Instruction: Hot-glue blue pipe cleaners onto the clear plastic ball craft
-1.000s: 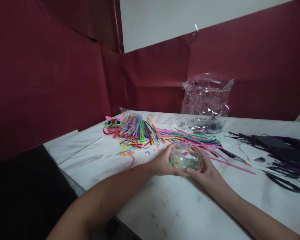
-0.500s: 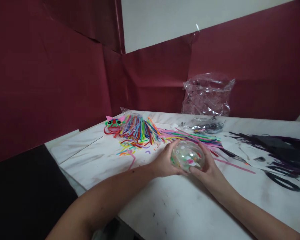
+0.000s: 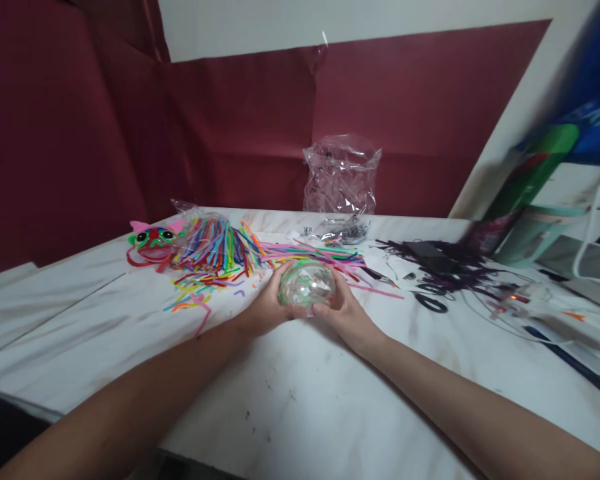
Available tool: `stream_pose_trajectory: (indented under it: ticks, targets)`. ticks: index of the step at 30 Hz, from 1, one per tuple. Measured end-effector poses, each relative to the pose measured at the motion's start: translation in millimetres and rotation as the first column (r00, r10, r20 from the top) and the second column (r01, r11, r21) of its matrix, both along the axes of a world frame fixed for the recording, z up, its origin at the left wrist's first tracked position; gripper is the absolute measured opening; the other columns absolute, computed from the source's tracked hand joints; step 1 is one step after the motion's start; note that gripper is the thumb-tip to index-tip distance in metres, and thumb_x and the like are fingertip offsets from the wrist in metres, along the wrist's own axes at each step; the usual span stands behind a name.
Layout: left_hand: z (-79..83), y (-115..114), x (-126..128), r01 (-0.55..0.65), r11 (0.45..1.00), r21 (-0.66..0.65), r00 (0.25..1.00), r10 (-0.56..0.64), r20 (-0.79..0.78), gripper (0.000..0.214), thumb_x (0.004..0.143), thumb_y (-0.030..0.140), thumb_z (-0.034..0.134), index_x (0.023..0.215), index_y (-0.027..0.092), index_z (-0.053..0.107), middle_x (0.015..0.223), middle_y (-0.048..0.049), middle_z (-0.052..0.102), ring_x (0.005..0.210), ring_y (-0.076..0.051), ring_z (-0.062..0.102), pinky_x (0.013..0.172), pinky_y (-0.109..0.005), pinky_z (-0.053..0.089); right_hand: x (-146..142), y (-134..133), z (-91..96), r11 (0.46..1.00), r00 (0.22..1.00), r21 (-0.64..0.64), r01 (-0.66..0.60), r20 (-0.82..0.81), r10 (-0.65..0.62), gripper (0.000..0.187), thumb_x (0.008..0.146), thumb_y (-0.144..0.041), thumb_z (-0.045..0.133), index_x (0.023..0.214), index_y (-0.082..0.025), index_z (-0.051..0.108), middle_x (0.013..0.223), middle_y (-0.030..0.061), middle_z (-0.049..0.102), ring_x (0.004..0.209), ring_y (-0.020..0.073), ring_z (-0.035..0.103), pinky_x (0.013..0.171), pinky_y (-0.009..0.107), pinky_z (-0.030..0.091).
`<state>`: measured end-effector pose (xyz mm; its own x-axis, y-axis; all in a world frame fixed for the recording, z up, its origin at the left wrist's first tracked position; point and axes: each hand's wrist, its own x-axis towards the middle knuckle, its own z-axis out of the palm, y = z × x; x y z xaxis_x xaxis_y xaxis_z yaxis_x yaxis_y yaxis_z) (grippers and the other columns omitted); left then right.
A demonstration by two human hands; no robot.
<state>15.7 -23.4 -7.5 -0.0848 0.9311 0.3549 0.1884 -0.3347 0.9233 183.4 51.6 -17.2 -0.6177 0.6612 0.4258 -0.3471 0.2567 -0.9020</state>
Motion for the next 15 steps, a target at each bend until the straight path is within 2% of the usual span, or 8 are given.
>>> stream_pose_trajectory:
  ticks: [4,7,9,11,15]
  targets:
    - [1.6,-0.3,2.5,-0.01,1.0,-0.001,0.999,0.01,0.04,0.102,0.057,0.046,0.083,0.14,0.018,0.03,0.141,-0.0167,0.043,0.13,-0.037,0.041,0.108,-0.048,0.034,1.2,-2.2,3.0,1.0,1.0,0.01,-0.01,0.02,0.01,0.096,0.064,-0.054,0.078,0.142,-0.025,0.03,0.147,0.0122,0.038,0.134,0.0286,0.039,0.11,0.047,0.033]
    - [3.2,-1.8,6.9,-0.117,0.99,0.075,0.992,0.12,-0.047,0.098,0.057,0.038,0.085,0.138,0.02,0.033,0.142,-0.0141,0.041,0.131,-0.035,0.04,0.109,-0.046,0.034,0.5,-2.5,2.4,0.999,0.999,0.01,0.037,0.039,-0.037,0.093,0.066,-0.056,0.075,0.142,-0.027,0.03,0.149,0.0116,0.035,0.133,0.0284,0.041,0.107,0.046,0.039]
    - [3.8,-2.8,8.8,-0.182,0.975,0.124,0.974,0.196,-0.112,0.099,0.055,0.033,0.086,0.138,0.021,0.034,0.144,-0.013,0.04,0.133,-0.034,0.037,0.111,-0.046,0.031,0.3,-1.9,2.4,0.997,0.996,0.008,0.075,0.053,-0.076,0.086,0.069,-0.054,0.073,0.14,-0.027,0.034,0.148,0.0121,0.037,0.13,0.0286,0.044,0.101,0.045,0.045]
    - [4.1,-3.0,8.8,-0.201,0.969,0.144,0.966,0.22,-0.134,0.1,0.055,0.031,0.086,0.139,0.021,0.033,0.144,-0.0132,0.039,0.135,-0.034,0.035,0.112,-0.046,0.029,1.2,-0.7,3.7,0.989,0.988,0.027,0.143,0.059,-0.144,0.076,0.072,-0.052,0.072,0.135,-0.025,0.04,0.145,0.0129,0.041,0.128,0.0287,0.046,0.096,0.044,0.048]
    - [4.3,-0.9,4.2,-0.196,0.976,0.094,0.978,0.202,-0.056,0.1,0.055,0.034,0.086,0.138,0.021,0.032,0.142,-0.0133,0.041,0.132,-0.034,0.039,0.11,-0.045,0.032,4.6,3.6,7.5,0.943,0.948,0.111,0.312,0.031,-0.317,0.047,0.075,-0.048,0.068,0.112,-0.022,0.057,0.122,0.0125,0.06,0.114,0.0272,0.056,0.088,0.043,0.052]
